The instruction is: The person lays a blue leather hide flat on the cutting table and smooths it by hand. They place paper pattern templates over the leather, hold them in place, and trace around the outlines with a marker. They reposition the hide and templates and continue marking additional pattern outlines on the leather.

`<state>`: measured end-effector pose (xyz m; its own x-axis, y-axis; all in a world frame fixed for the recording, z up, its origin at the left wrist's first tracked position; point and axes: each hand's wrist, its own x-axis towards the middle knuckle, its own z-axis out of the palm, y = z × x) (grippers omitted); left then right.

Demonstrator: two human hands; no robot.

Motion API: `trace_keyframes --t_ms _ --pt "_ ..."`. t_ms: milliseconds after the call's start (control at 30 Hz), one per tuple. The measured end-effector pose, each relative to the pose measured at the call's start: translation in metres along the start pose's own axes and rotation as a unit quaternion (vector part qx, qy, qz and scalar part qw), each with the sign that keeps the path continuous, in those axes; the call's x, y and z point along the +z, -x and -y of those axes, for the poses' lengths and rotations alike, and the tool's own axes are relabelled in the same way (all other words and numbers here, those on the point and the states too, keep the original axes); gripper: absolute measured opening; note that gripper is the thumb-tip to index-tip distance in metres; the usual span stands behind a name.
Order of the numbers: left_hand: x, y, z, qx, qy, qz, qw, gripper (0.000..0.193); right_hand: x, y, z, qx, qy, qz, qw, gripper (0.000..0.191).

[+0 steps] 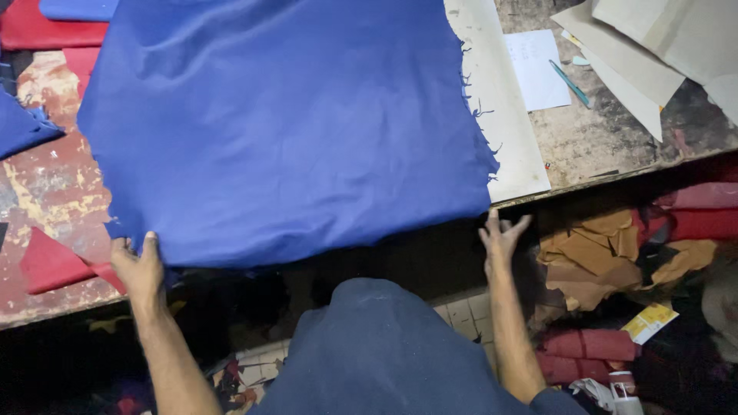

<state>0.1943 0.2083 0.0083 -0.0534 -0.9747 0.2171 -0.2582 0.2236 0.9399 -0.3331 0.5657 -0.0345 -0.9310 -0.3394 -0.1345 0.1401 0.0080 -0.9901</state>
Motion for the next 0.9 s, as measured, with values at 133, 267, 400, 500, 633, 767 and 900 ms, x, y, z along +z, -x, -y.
trace_keyframes --t_ms 133,267,400,500,633,767,900 --pt "0.001 0.03 0.01 -0.019 -0.241 -0.072 0.968 0.025 0.019 0.012 -0.035 0.102 -0.063 0.068 0.99 0.09" --pt "0.0 0.058 0.01 -0.06 -0.353 -0.116 0.926 0.033 -0.001 0.014 -0.044 0.124 -0.071 0.155 0.977 0.059" --pt "-0.011 0.1 0.014 -0.106 -0.34 -0.1 0.929 0.042 -0.065 0.011 -0.034 0.023 0.091 0.256 0.962 0.04" --pt "-0.017 0.157 0.029 -0.105 -0.333 -0.087 0.933 0.038 -0.121 0.021 -0.045 0.079 0.15 0.24 0.956 0.039" --pt "0.0 0.237 0.055 -0.128 -0.24 -0.092 0.958 0.035 -0.178 0.048 -0.082 0.103 0.158 0.203 0.961 0.035" --pt "0.015 0.282 0.071 -0.202 -0.16 -0.065 0.964 0.037 -0.201 0.061 -0.11 0.117 0.113 0.175 0.971 0.038" --pt "0.012 0.289 0.084 -0.362 -0.335 0.003 0.87 0.041 -0.199 0.061 -0.117 0.132 0.125 0.172 0.968 0.036"
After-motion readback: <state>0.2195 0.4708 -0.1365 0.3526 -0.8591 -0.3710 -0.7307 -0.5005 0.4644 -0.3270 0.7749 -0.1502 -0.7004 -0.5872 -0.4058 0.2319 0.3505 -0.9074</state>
